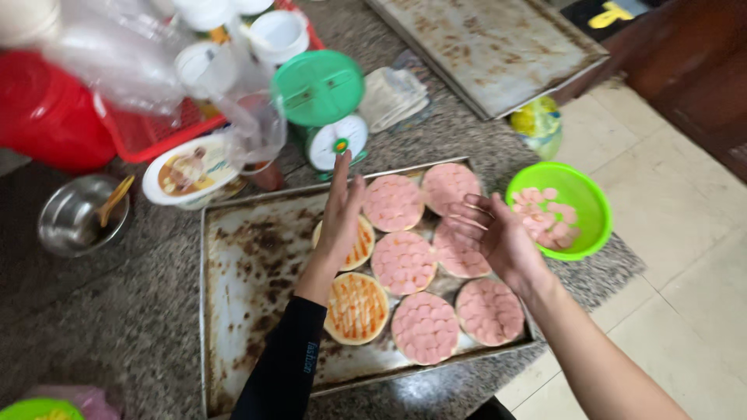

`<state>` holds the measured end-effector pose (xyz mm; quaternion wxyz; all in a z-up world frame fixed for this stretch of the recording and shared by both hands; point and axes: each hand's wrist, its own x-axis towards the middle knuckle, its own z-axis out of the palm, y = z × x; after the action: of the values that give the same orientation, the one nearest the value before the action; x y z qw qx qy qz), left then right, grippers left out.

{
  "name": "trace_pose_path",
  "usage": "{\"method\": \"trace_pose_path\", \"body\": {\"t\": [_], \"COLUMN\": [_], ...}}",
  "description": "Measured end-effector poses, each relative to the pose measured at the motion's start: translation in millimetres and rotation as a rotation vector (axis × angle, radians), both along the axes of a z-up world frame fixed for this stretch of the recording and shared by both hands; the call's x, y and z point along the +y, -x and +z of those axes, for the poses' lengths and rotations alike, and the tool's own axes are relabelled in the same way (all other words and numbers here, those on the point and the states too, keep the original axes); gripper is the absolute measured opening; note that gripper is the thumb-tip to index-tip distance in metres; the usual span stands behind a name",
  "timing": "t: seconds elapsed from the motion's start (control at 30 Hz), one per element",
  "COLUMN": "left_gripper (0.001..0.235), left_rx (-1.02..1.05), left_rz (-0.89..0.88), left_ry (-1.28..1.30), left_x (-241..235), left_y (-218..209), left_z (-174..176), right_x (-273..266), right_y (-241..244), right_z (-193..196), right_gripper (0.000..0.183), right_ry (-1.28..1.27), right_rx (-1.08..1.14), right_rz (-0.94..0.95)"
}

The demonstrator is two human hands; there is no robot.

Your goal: The person places sliced sausage pieces by hand onto small round dough bases arranged on a metal baking tray. The dough bases already have sauce applied. The person picks slices from a green colander and arranges them in overlapping patterns on each base.

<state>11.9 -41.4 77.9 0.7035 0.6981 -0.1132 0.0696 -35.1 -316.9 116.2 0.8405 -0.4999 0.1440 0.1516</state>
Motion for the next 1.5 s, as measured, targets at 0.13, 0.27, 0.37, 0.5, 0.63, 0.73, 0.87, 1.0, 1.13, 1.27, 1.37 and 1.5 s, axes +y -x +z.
{"method": "trace_pose_path", "body": {"t": [0.13, 0.27, 0.37, 0.5, 0.63, 0.73, 0.87, 1.0, 1.13, 1.27, 1.37, 1.5], "left_gripper": [0.071, 0.073, 0.075, 0.076, 0.074, 0.070, 0.059, 0.052, 0.048, 0.047, 0.048, 0.048], "left_rx": [0.092, 0.141, 0.225, 0.410, 0.528, 0.540, 0.555, 0.585, 0.521, 0.502, 0.497, 0.491], "left_rz": [-0.106, -0.263, -0.342, -0.398, -0.363, -0.302, -0.213, -0.118, -0.087, -0.052, -0.076, -0.100], "left_ry": [0.139, 0.248, 0.237, 0.195, 0.077, 0.041, -0.002, -0.074, -0.034, -0.037, 0.002, 0.008], "left_x": [-40.6, -91.7, -127.4, -172.9, -203.9, -217.9, -225.4, -223.2, -220.0, -226.0, -228.5, -228.4], "left_y": [0.6, -9.6, -15.2, -15.7, -6.2, 2.6, 12.8, 18.9, 19.8, 16.7, 15.9, 14.0], "left_z": [6.8, 2.2, -2.5, -5.3, -8.4, -9.7, -11.6, -17.7, -29.3, -38.8, -44.1, -51.1], "right_x": [-64.7, -136.2, -191.9, -244.2, -261.2, -254.3, -235.2, -226.3, -212.8, -209.1, -211.4, -220.0], "right_y": [22.9, 39.2, 47.1, 40.6, 16.7, -8.5, -29.2, -43.2, -48.7, -50.8, -52.2, -55.3], "right_z": [14.5, 14.4, 7.1, -17.7, -47.4, -61.9, -82.3, -107.2, -128.4, -127.1, -116.8, -105.9], "right_gripper": [0.053, 0.042, 0.036, 0.036, 0.034, 0.030, 0.039, 0.047, 0.067, 0.047, 0.035, 0.037], "right_ry": [0.082, 0.200, 0.356, 0.569, 0.745, 0.938, 1.245, 1.553, 1.678, 1.694, 1.620, 1.316], "right_rx": [0.009, -0.025, -0.010, 0.010, -0.118, -0.333, -0.179, -0.402, -0.407, -0.287, -0.254, -0.217], "right_rz": [-0.106, -0.210, -0.288, -0.285, -0.119, 0.107, 0.403, 0.544, 0.494, 0.476, 0.435, 0.296]}}
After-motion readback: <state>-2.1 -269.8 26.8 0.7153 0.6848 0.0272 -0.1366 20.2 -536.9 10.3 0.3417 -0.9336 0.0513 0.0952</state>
